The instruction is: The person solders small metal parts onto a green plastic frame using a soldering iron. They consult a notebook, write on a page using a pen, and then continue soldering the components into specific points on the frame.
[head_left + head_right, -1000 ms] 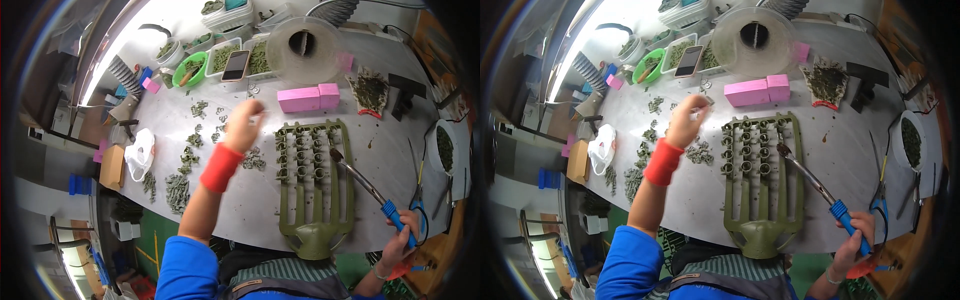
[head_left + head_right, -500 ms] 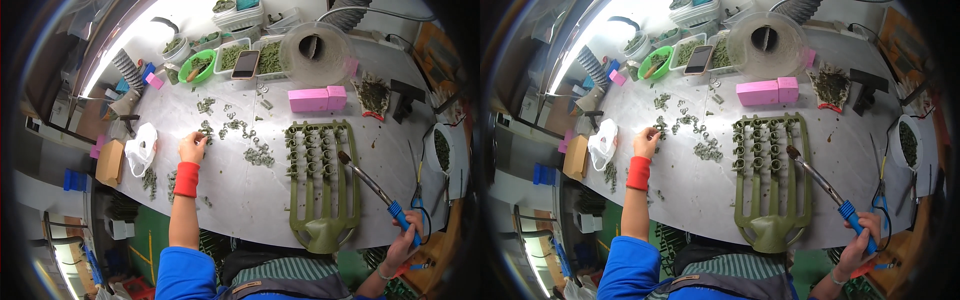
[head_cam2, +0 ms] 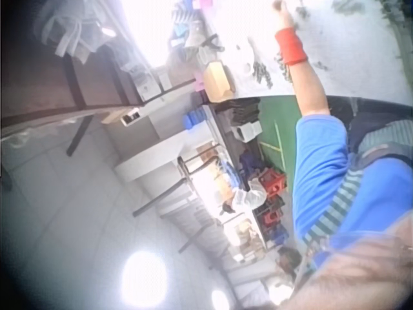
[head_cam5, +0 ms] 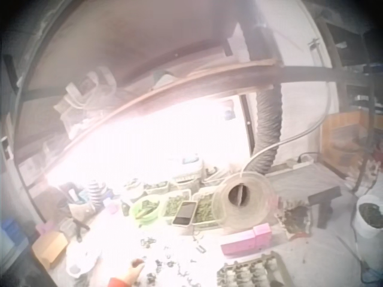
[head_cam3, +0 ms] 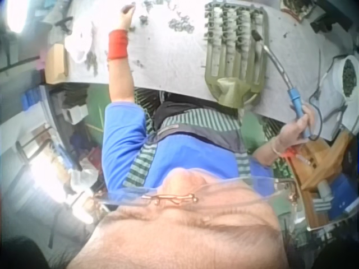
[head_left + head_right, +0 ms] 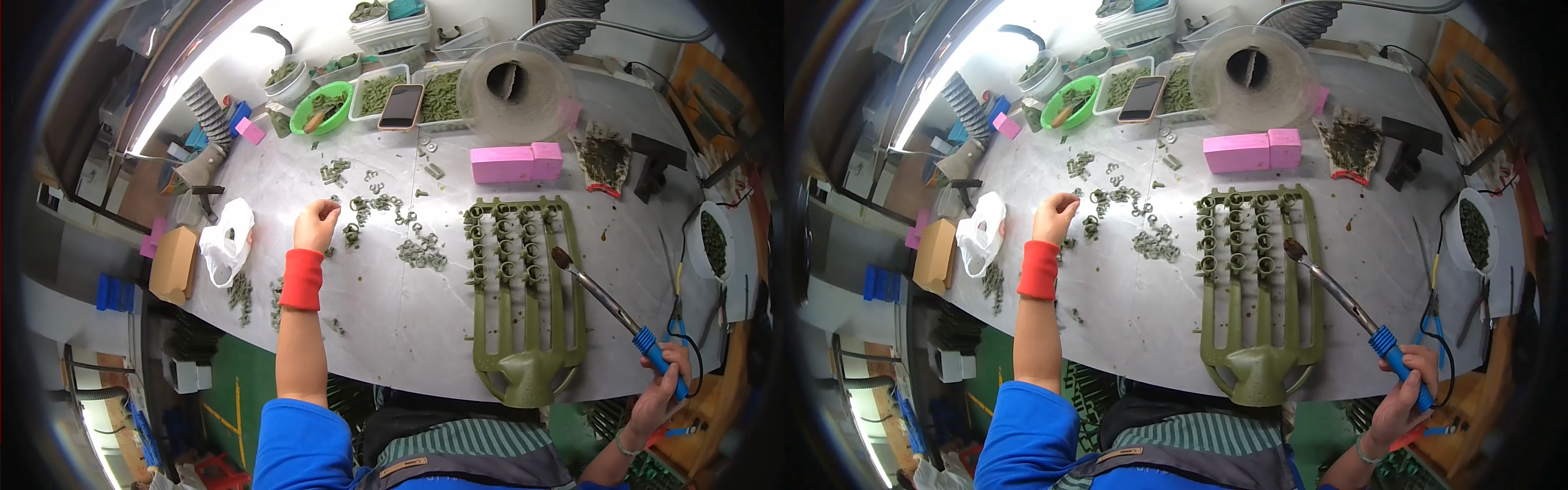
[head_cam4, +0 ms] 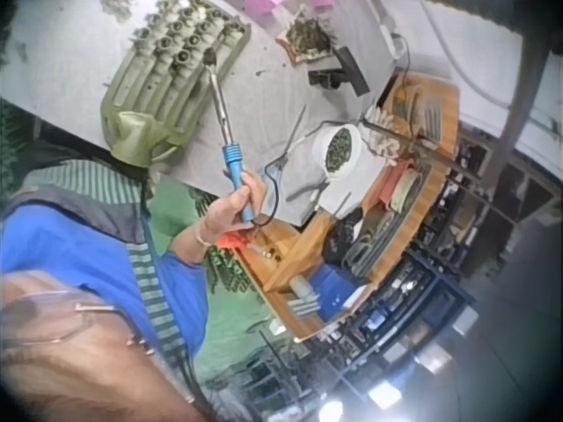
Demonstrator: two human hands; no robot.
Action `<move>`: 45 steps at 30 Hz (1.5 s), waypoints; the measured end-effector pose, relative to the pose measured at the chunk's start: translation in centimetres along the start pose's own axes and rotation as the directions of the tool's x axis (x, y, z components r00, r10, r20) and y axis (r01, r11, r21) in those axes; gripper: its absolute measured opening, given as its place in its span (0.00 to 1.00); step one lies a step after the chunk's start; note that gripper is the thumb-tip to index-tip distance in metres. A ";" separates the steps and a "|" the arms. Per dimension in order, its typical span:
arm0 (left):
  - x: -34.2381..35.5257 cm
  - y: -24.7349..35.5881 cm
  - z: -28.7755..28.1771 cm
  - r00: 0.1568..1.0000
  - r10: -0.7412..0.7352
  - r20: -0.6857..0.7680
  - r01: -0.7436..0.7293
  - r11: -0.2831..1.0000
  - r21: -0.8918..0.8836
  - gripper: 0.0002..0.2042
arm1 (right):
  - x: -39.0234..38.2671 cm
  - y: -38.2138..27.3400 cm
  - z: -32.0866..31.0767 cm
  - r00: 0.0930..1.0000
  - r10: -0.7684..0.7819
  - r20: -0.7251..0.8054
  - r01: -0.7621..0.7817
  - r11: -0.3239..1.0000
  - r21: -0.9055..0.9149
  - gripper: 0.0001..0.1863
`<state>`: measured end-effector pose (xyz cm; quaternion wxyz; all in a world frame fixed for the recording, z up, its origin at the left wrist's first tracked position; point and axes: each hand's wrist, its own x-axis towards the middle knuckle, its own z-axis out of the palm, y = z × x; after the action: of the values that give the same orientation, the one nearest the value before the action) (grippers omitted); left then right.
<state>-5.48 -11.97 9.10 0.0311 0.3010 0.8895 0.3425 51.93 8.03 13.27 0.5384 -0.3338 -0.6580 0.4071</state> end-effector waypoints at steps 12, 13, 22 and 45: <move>-1.1 -0.2 -1.6 0.915 -0.204 0.349 0.258 0.959 -0.116 0.12 | 0.2 -0.7 0.3 1.000 -0.010 0.011 0.011 1.000 -0.013 0.11; -1.6 0.6 -1.9 0.945 -0.201 0.259 0.252 0.951 -0.181 0.11 | 0.3 -0.8 0.3 1.000 -0.017 0.024 0.017 1.000 0.015 0.11; -7.3 18.3 5.5 0.791 0.501 0.350 -0.294 0.814 -0.500 0.13 | 0.8 -0.9 1.1 0.994 -0.056 0.090 0.050 0.996 0.068 0.08; -7.7 25.5 18.1 0.582 0.768 0.266 -0.791 0.611 -0.033 0.13 | 1.2 4.1 4.4 0.991 -0.084 0.101 0.076 0.994 0.078 0.08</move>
<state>18.63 9.33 10.10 -0.0226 0.7029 0.6694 0.2396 47.39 10.09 9.74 0.5313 -0.2654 -0.6825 0.4260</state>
